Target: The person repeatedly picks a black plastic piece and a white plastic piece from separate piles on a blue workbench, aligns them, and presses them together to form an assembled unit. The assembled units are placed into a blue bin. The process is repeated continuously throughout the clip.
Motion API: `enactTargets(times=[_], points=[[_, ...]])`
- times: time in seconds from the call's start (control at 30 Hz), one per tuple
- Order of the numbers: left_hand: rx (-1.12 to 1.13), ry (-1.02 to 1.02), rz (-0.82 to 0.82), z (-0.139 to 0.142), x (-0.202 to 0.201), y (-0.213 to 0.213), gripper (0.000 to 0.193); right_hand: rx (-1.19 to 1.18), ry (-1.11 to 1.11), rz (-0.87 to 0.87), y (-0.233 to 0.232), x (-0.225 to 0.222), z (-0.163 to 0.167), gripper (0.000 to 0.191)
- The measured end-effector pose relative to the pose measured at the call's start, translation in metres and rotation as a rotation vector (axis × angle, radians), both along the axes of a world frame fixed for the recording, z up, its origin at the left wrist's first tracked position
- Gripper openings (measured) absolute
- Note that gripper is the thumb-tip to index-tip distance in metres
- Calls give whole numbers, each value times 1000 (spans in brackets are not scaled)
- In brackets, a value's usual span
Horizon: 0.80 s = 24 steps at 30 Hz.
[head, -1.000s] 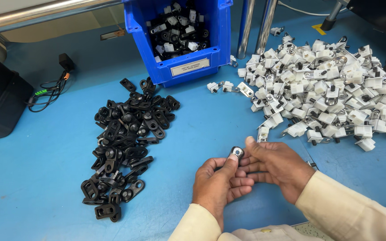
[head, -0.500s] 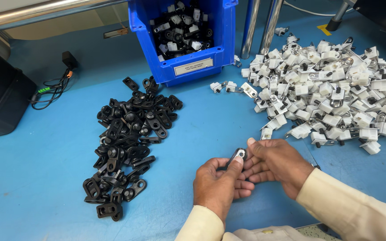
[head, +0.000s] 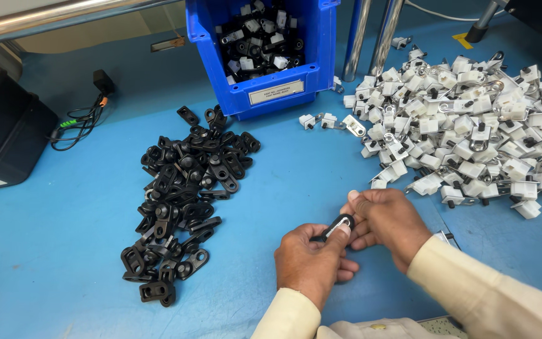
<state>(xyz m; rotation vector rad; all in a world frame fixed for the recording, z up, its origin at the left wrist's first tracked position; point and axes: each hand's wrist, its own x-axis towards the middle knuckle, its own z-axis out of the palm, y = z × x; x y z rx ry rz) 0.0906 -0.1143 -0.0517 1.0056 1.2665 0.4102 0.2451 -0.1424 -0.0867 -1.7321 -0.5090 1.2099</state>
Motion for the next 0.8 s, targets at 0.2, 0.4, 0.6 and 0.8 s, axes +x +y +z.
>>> enactTargets(times=[0.2, 0.4, 0.6, 0.8], points=[[-102, -110, 44, -7, -3, 6, 33, 76, -136, 264, -12, 11, 6, 27], [-171, -153, 58, -9, -5, 8, 31, 512, -1082, 535, -36, -1, 1, 29], [-186, -187, 29, -8, -9, 10, 28, 121, -241, 169, -26, 8, -3, 30], [-167, -190, 21, -9, -8, 9, 27, 150, -610, 356, -23, 7, 1, 31]])
